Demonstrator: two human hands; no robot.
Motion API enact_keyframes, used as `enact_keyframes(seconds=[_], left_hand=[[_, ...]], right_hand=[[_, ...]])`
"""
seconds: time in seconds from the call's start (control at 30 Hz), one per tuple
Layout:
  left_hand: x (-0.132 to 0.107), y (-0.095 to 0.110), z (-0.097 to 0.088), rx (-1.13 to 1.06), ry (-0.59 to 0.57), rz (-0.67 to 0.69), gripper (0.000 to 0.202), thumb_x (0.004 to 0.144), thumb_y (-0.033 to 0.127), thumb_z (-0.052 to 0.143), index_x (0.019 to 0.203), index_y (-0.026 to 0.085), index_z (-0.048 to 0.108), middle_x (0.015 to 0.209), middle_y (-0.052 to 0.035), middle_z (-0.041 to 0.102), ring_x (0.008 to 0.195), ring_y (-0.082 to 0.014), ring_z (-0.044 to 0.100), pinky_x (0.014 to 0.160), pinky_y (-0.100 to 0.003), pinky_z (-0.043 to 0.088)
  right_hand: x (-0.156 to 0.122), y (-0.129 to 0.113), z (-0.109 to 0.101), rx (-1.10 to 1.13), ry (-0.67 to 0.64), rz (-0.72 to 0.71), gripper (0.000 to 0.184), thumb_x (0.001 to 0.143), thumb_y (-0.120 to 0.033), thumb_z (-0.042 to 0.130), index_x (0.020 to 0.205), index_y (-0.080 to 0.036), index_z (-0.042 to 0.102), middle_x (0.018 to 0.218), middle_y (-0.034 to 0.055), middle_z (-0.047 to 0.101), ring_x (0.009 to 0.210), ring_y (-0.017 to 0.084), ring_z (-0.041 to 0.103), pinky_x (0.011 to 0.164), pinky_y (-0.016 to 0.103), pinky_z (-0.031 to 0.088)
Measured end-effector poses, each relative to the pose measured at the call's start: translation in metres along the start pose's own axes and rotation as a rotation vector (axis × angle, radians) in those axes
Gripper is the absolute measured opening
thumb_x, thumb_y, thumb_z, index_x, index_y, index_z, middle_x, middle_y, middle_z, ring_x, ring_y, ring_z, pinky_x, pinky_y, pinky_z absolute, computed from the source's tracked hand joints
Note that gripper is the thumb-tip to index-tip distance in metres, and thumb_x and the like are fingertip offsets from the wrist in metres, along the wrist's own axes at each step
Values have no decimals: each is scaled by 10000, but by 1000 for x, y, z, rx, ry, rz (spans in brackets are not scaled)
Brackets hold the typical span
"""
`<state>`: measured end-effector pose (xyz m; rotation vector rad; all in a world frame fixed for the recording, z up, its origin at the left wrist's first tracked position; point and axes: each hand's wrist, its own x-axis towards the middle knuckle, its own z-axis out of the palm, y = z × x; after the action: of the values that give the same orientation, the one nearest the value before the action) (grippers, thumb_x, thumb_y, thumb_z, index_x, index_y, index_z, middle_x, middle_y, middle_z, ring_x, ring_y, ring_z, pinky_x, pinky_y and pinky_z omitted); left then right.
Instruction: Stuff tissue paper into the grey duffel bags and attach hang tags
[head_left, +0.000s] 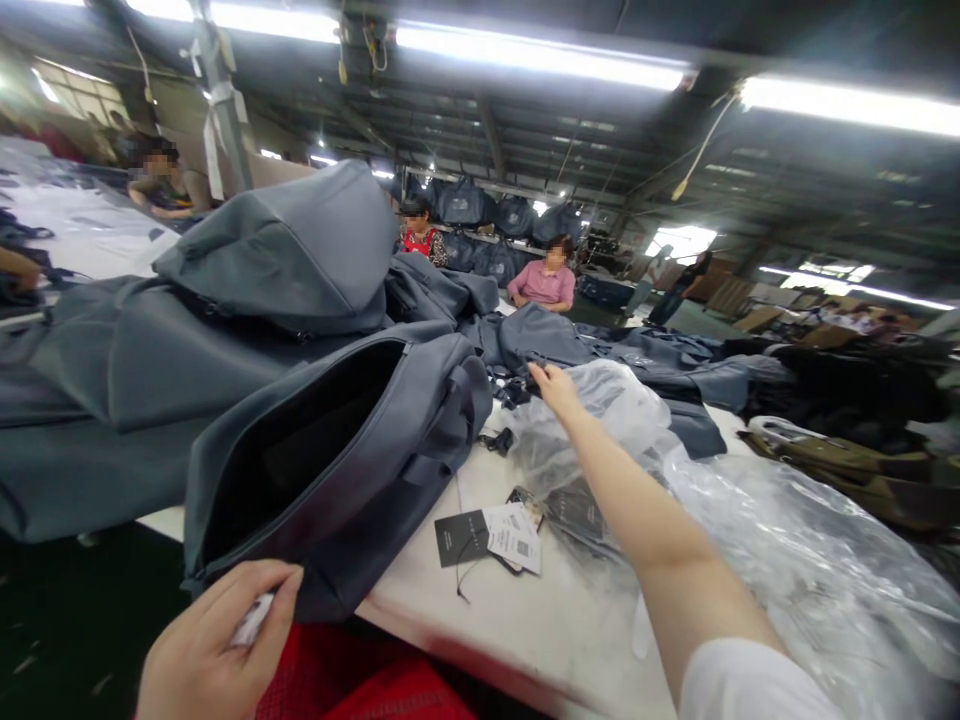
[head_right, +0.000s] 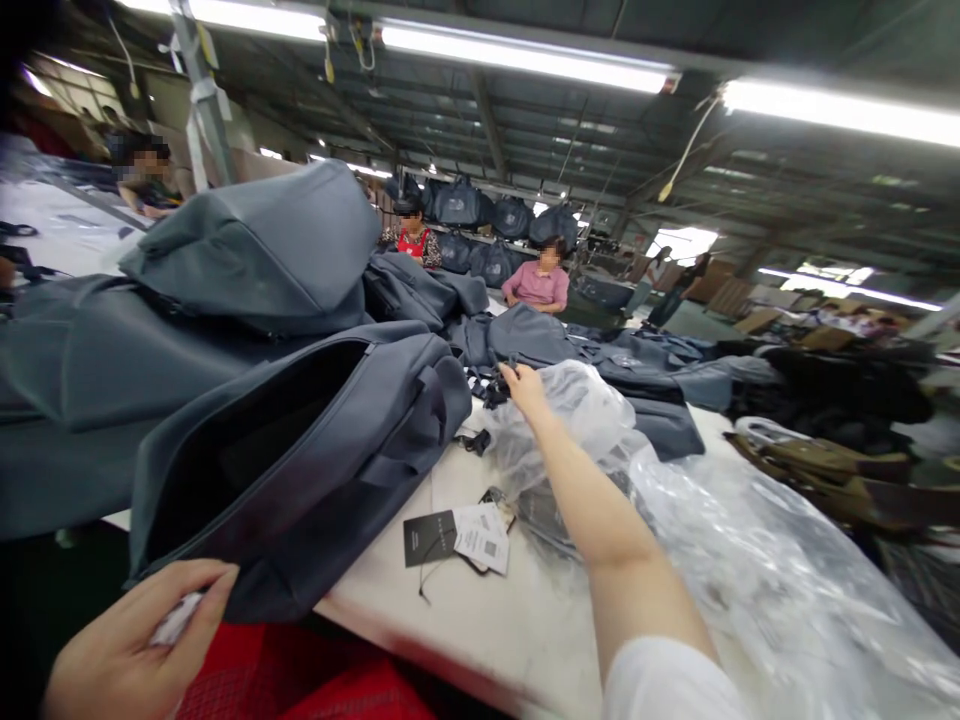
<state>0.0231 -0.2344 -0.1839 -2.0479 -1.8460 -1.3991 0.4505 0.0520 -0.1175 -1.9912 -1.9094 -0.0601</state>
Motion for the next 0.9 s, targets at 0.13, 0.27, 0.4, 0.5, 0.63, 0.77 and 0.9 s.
enact_keyframes(seconds=[0.13,0.27,0.4,0.5,0.63,0.77,0.9], left_hand=[[11,13,6,-61,-55,118,154,840,350,578,815,229,671,816,-8,711,734,-168,672,723,-256,522],[25,39,6,-169,-116,167,116,851,284,575,832,218,669,824,-10,703,742,-145,664,707,-227,518],[33,57,2,-241,-145,175,138,865,256,544,833,205,669,810,-27,692,741,-146,653,693,-233,519],[32,49,-6,-206,-100,139,133,870,243,537,848,202,661,833,-30,689,771,-151,650,722,-243,514],[21,10,-23,-2,171,-92,170,869,283,553,979,191,644,947,-51,687,887,-191,650,836,-300,507],[1,-27,-28,114,145,-225,298,904,337,495,1142,197,608,1088,-73,684,1006,-226,649,909,-347,512],[-22,-38,-14,84,-103,-156,345,908,337,494,1218,204,562,1214,-85,649,1083,-224,639,912,-340,540]], right_hand=[[-33,-35,-59,680,171,36,588,911,-656,284,981,-164,598,878,70,703,757,173,647,675,287,517],[-100,-92,-95,1259,-93,-10,482,765,-673,580,730,-193,579,637,18,659,587,157,633,569,264,514],[-158,-139,-99,1293,-586,-56,539,724,-700,612,634,-171,572,475,-5,576,449,130,563,454,234,458],[-173,-161,-101,1217,-753,-160,551,734,-701,605,615,-163,594,467,2,583,394,99,504,396,212,399],[-160,-190,-129,1170,-459,-359,463,745,-629,650,661,-174,635,511,1,597,418,102,521,406,217,398],[-137,-235,-155,1064,-191,-609,370,806,-548,619,766,-184,680,723,21,668,653,146,636,520,219,415],[-131,-298,-127,739,-275,-985,381,802,-549,630,685,-187,654,724,22,656,775,172,646,603,222,403]])
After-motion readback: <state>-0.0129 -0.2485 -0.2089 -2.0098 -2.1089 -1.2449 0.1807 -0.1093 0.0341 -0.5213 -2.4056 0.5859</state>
